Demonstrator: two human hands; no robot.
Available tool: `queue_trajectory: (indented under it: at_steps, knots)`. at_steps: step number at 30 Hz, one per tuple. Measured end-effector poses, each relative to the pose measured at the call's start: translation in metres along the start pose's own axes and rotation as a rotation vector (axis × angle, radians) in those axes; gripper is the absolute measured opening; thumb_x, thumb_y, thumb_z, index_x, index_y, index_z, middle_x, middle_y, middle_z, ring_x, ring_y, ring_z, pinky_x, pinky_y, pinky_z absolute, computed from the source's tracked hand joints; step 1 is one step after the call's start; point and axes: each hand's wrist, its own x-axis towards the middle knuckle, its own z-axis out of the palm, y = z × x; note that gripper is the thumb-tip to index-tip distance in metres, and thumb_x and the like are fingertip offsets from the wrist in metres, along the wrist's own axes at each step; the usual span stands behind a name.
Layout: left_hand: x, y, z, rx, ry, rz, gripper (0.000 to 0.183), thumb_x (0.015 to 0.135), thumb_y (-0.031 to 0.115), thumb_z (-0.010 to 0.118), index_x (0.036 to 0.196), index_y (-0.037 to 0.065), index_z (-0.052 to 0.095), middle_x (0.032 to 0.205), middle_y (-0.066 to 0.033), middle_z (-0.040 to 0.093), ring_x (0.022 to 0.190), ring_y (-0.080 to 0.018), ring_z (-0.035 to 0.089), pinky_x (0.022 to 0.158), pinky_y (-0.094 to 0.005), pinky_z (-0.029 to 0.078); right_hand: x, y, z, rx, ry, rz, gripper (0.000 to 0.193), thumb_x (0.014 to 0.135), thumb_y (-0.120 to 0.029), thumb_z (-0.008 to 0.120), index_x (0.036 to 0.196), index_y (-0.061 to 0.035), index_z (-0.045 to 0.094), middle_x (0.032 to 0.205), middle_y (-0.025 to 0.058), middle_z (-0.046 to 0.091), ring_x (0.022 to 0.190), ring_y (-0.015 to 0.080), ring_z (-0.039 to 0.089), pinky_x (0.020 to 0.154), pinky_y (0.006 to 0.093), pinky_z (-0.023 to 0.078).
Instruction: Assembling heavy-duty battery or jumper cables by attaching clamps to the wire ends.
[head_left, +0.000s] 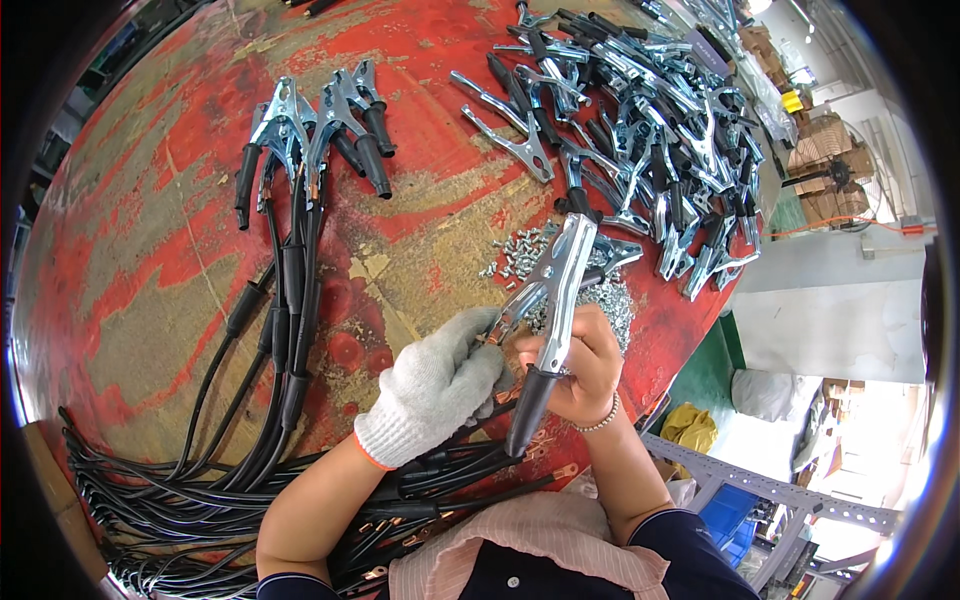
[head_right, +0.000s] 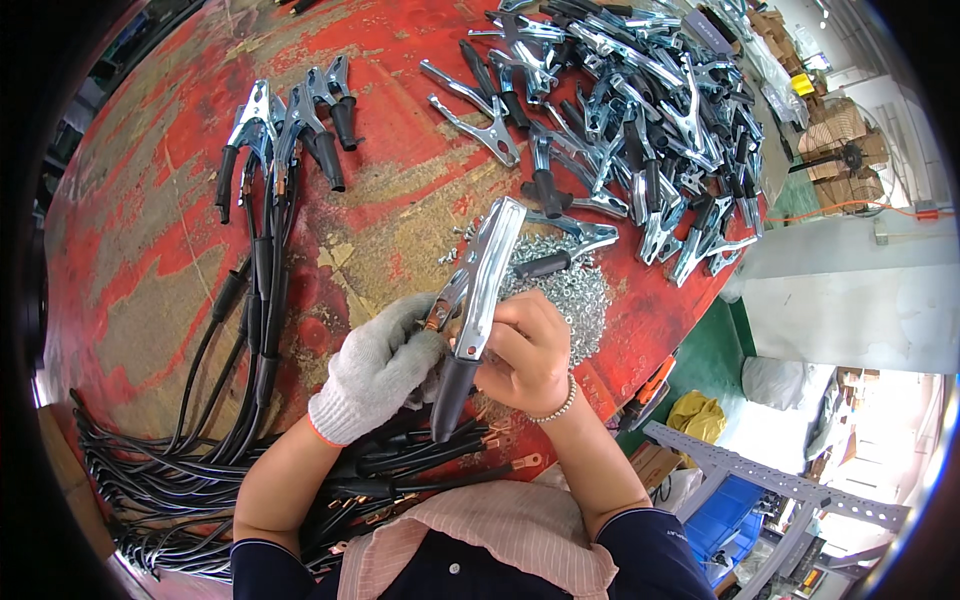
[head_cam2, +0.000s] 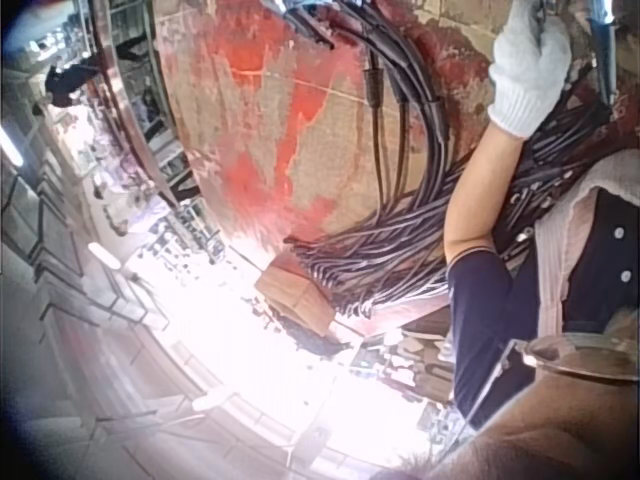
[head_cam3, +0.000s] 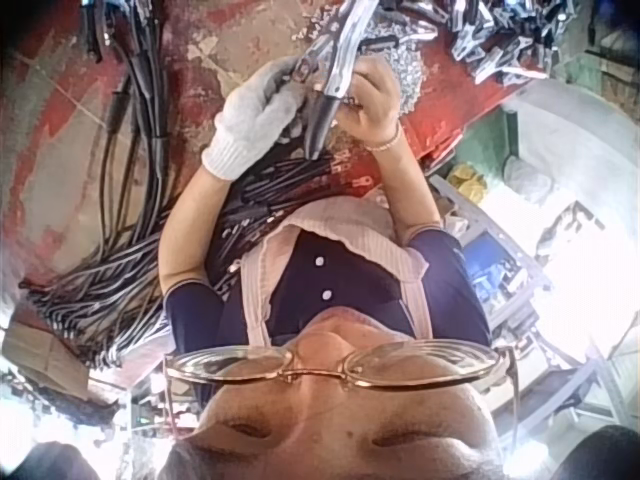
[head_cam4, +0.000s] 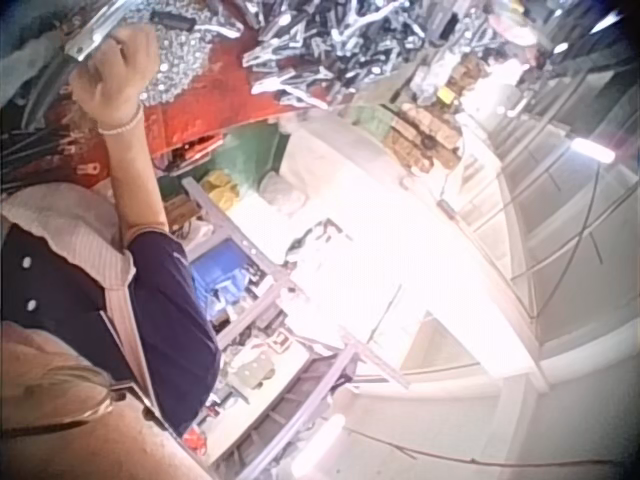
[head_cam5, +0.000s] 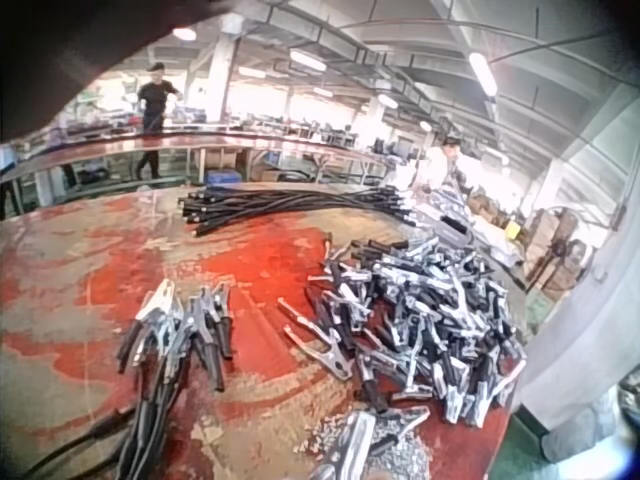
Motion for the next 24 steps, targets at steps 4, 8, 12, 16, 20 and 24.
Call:
queue_trajectory:
  at_steps: [4,8,12,16,20,24]
  knots:
    - [-0.001,-0.001,0.001,0.011,0.015,0.012,0.037,0.098,0.009,0.049,0.133,-0.003,0.048,0.082,-0.0037,0.062,0.062,-0.0065,0.056,0.051,-0.0219,0.045,0.005,-0.005,0.000,-0.048,-0.027,-0.016,0.026,0.069,-0.017,0.080,0.094,-0.0119,0.077,0.083,0.0038,0.056,0.070,0.0228,0.055,0.063,0.0349,0.044]
    - [0.000,0.000,0.001,0.031,0.018,0.020,0.037,0.098,0.008,0.049,0.133,-0.003,0.048,0.081,-0.0039,0.062,0.062,-0.0065,0.056,0.051,-0.0221,0.046,0.003,-0.002,-0.006,-0.061,-0.058,-0.020,0.029,0.069,-0.019,0.080,0.098,-0.0128,0.077,0.081,0.0029,0.054,0.070,0.0227,0.053,0.062,0.0345,0.042]
    - [-0.002,0.002,0.001,0.054,0.031,0.020,0.036,0.098,0.009,0.050,0.132,-0.003,0.050,0.082,-0.0042,0.062,0.063,-0.0067,0.058,0.053,-0.0224,0.047,-0.003,0.001,-0.009,-0.074,-0.070,-0.016,0.031,0.069,-0.020,0.081,0.099,-0.0130,0.077,0.080,0.0020,0.052,0.071,0.0227,0.053,0.062,0.0339,0.042]
    - [0.001,-0.001,0.001,0.054,0.014,-0.003,0.036,0.097,0.010,0.051,0.131,-0.002,0.050,0.081,-0.0054,0.064,0.063,-0.0083,0.060,0.056,-0.0244,0.049,0.001,-0.001,-0.010,-0.049,-0.096,-0.007,0.031,0.068,-0.019,0.080,0.099,-0.0128,0.077,0.080,0.0022,0.053,0.071,0.0226,0.053,0.062,0.0346,0.042]
    - [-0.001,0.003,0.003,0.139,0.053,0.019,0.037,0.095,0.011,0.050,0.130,-0.001,0.050,0.077,-0.0069,0.065,0.061,-0.0112,0.062,0.058,-0.0278,0.052,0.009,-0.003,-0.011,-0.059,-0.080,-0.010,0.029,0.068,-0.016,0.080,0.096,-0.0118,0.077,0.079,0.0025,0.054,0.068,0.0225,0.053,0.059,0.0346,0.042]
    - [-0.001,0.007,0.006,0.105,0.049,-0.022,0.035,0.097,0.012,0.052,0.129,-0.001,0.053,0.083,-0.0018,0.063,0.065,-0.0061,0.058,0.057,-0.0222,0.048,0.004,0.001,-0.013,-0.053,-0.048,-0.021,0.019,0.064,-0.012,0.080,0.081,-0.0088,0.072,0.075,0.0044,0.055,0.066,0.0245,0.054,0.056,0.0351,0.043]
